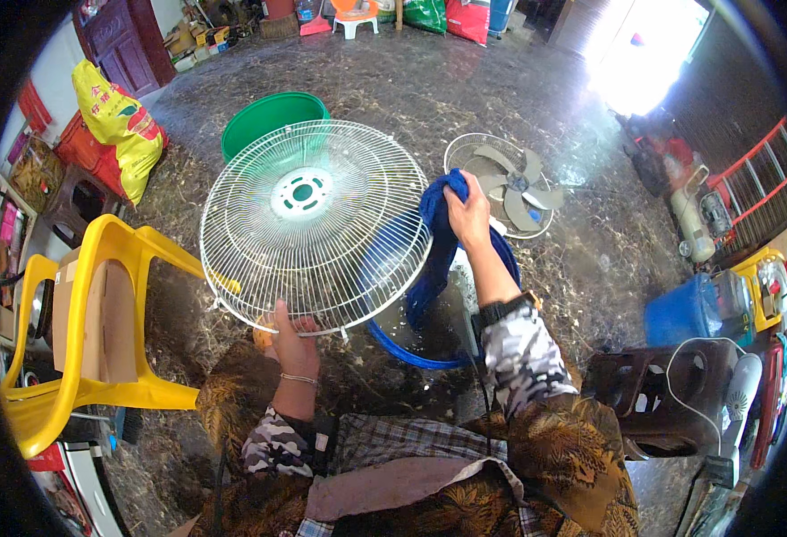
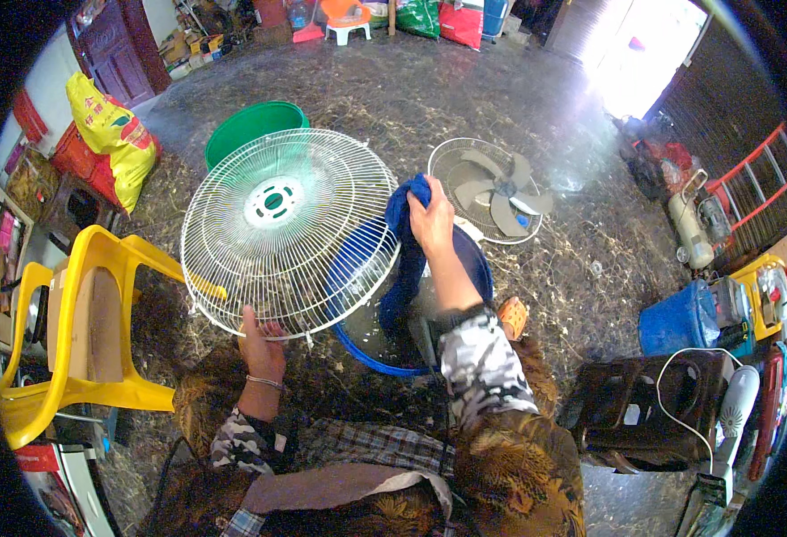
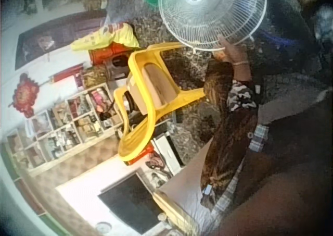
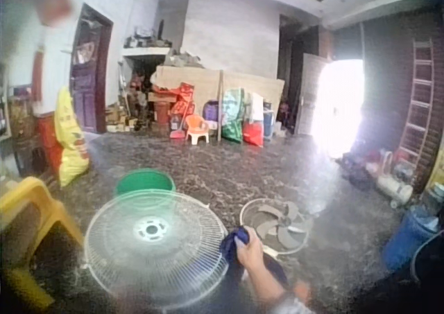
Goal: The person cleans a disassembled fan grille with a blue cloth dipped in a bucket of water.
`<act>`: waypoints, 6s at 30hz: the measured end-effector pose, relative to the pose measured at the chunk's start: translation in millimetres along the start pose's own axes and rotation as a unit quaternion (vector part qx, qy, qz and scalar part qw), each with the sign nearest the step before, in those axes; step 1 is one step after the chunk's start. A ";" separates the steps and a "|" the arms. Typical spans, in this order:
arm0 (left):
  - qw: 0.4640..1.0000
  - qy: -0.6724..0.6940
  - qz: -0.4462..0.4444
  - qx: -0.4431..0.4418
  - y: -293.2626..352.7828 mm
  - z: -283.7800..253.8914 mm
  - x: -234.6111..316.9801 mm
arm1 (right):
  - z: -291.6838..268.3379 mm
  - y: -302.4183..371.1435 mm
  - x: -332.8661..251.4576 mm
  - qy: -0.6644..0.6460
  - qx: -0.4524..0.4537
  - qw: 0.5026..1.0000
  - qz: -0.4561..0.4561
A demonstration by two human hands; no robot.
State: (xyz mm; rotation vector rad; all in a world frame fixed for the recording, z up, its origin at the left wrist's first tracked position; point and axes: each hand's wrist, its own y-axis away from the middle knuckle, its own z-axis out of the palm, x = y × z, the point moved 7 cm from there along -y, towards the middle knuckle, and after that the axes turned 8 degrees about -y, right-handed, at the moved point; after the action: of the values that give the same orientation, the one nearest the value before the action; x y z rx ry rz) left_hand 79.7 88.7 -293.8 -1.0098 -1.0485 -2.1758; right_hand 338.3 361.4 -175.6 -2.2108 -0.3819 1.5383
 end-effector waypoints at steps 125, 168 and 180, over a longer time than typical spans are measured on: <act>0.971 -0.139 0.193 0.027 -1.1 -24.3 55.6 | -87.9 159.7 28.9 0.281 -0.188 0.934 0.116; 0.960 -0.203 0.180 0.073 -20.7 -37.8 58.8 | -71.8 192.5 -8.6 0.205 -0.226 0.947 0.105; 0.973 -0.180 0.138 -0.050 -55.8 -8.8 106.7 | -69.3 109.0 92.4 -0.024 -0.024 0.939 0.342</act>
State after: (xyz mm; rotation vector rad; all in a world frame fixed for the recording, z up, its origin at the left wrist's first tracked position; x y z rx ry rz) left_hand -25.9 99.6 -236.2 -1.5418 -0.8912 -1.8761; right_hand 434.1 295.0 -283.5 -2.4903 0.3962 1.9245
